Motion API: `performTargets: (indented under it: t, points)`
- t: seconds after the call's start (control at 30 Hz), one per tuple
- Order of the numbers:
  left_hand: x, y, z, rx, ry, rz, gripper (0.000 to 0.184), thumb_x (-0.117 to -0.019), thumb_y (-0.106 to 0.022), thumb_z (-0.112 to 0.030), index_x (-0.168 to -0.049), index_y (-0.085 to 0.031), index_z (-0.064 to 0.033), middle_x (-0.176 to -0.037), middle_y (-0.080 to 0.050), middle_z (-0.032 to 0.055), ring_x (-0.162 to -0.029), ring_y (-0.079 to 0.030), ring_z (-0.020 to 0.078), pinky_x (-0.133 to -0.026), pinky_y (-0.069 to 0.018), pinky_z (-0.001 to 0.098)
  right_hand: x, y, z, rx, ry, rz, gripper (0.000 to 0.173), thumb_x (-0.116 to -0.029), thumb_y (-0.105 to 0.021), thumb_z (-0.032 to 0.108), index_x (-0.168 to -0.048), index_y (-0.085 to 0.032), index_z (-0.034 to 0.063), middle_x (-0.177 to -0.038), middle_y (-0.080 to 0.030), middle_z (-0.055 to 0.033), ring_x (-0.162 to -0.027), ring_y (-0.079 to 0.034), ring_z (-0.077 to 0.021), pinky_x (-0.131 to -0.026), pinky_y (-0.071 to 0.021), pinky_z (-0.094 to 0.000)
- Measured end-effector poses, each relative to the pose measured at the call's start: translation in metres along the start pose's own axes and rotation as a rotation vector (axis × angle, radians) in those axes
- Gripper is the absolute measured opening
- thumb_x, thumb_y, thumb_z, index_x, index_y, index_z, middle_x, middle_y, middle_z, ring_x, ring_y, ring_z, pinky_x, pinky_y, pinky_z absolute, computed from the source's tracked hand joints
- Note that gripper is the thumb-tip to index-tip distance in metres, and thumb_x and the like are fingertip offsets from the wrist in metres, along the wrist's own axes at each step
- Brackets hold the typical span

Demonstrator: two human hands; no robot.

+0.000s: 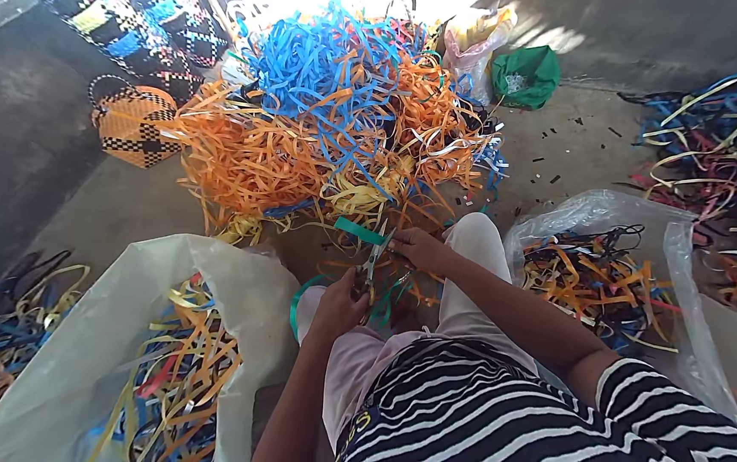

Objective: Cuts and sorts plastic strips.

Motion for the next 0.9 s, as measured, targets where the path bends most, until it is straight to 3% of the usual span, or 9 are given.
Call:
performTargets:
  t: [0.13, 0.3, 0.4, 0.47, 0.57, 0.67, 0.77, 0.83, 0.9]
  points:
    - [-0.004, -0.012, 0.002, 0.011, 0.029, 0.084, 0.04, -0.1023, -0.052, -0.02, -0.137, -0.054, 0.0006, -0.103, -0.07, 0.0179, -0.092, -0.071, 0.0288, -0.088, -0.0555, 0.0489, 0.008, 0.009, -0.011, -0.05, -0.023, 0.008, 0.024, -0.1086, -0.049, 0.015, -0.123, -0.059, -0.002, -0.093, -0.063, -0.0065, -0.078, -0.061, -0.0088, -0.075, -0.0536, -0.0251]
    - [0.002, -0.023, -0.008, -0.138, 0.014, 0.194, 0.038, -0.102, -0.054, -0.021, -0.132, -0.058, 0.0011, -0.101, -0.07, 0.0211, -0.094, -0.07, 0.0361, -0.089, -0.0532, 0.057, 0.024, 0.016, -0.048, -0.417, -0.113, -0.142, 0.024, -0.1054, -0.056, 0.015, -0.127, -0.058, 0.0034, -0.086, -0.063, -0.0033, -0.061, -0.056, -0.0073, -0.057, -0.0502, -0.0219]
    - [0.002, -0.034, -0.025, -0.226, -0.009, 0.257, 0.037, -0.1022, -0.055, -0.017, -0.135, -0.058, 0.0003, -0.101, -0.07, 0.024, -0.094, -0.07, 0.0408, -0.088, -0.0519, 0.0617, 0.05, 0.023, -0.065, -0.472, -0.145, -0.277, 0.023, -0.1049, -0.057, 0.016, -0.123, -0.059, 0.0011, -0.084, -0.06, -0.0012, -0.061, -0.054, -0.0053, -0.056, -0.0479, -0.0206]
    - [0.0, -0.042, -0.039, -0.266, -0.065, 0.278, 0.033, -0.1022, -0.055, -0.017, -0.13, -0.061, 0.0012, -0.094, -0.071, 0.0236, -0.085, -0.071, 0.0404, -0.08, -0.0549, 0.0616, 0.073, 0.031, -0.074, -0.525, -0.146, -0.377, 0.021, -0.1055, -0.057, 0.018, -0.118, -0.06, 0.0013, -0.082, -0.06, 0.0002, -0.059, -0.053, -0.0039, -0.055, -0.0456, -0.0194]
    - [-0.003, -0.053, -0.06, -0.289, -0.184, 0.273, 0.03, -0.1001, -0.057, -0.016, -0.123, -0.064, 0.0024, -0.086, -0.071, 0.0221, -0.076, -0.071, 0.0402, -0.072, -0.056, 0.0621, 0.117, 0.059, -0.089, -0.723, -0.131, -0.601, 0.018, -0.1073, -0.052, 0.017, -0.113, -0.06, 0.0018, -0.077, -0.058, 0.0008, -0.055, -0.05, -0.0039, -0.051, -0.0442, -0.0186]
    - [-0.006, -0.048, -0.077, -0.283, -0.231, 0.206, 0.031, -0.098, -0.058, -0.01, -0.125, -0.064, 0.0058, -0.089, -0.072, 0.0247, -0.079, -0.072, 0.0423, -0.075, -0.0551, 0.0641, 0.171, 0.113, -0.113, -0.991, -0.037, -0.922, 0.023, -0.111, -0.041, 0.025, -0.112, -0.056, 0.0069, -0.078, -0.056, 0.0015, -0.055, -0.051, -0.0049, -0.05, -0.0457, -0.0187]
    - [-0.003, -0.035, -0.083, -0.189, -0.26, 0.121, 0.034, -0.0963, -0.058, -0.006, -0.129, -0.062, 0.0045, -0.088, -0.073, 0.0197, -0.07, -0.072, 0.0348, -0.067, -0.0592, 0.0565, 0.222, 0.165, -0.152, -1.225, 0.121, -1.258, 0.034, -0.1112, -0.029, 0.038, -0.112, -0.052, 0.0143, -0.077, -0.058, 0.0016, -0.056, -0.054, -0.009, -0.054, -0.0504, -0.0249]
    - [0.006, -0.03, -0.089, -0.04, -0.35, 0.08, 0.034, -0.094, -0.058, -0.007, -0.126, -0.064, 0.0029, -0.083, -0.074, 0.0121, -0.061, -0.071, 0.0231, -0.056, -0.0602, 0.0432, 0.236, 0.174, -0.156, -1.318, 0.11, -1.408, 0.029, -0.1107, -0.029, 0.028, -0.122, -0.051, 0.0108, -0.084, -0.055, -0.0029, -0.062, -0.056, -0.0135, -0.061, -0.0531, -0.0304]
    - [0.014, -0.033, -0.093, 0.102, -0.427, 0.08, 0.034, -0.0909, -0.059, -0.011, -0.122, -0.066, 0.0026, -0.082, -0.075, 0.0077, -0.059, -0.07, 0.015, -0.053, -0.0596, 0.0344, 0.219, 0.167, -0.14, -1.31, 0.04, -1.405, 0.032, -0.109, -0.032, 0.017, -0.135, -0.048, 0.0087, -0.093, -0.056, -0.0074, -0.065, -0.058, -0.0161, -0.064, -0.0552, -0.0328]
Point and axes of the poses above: each hand's wrist, its own x-axis away from the middle knuckle, its own y-axis out of the back of the hand, z = x × y, the point moved 10 cm from there along -x, towards the middle knuckle
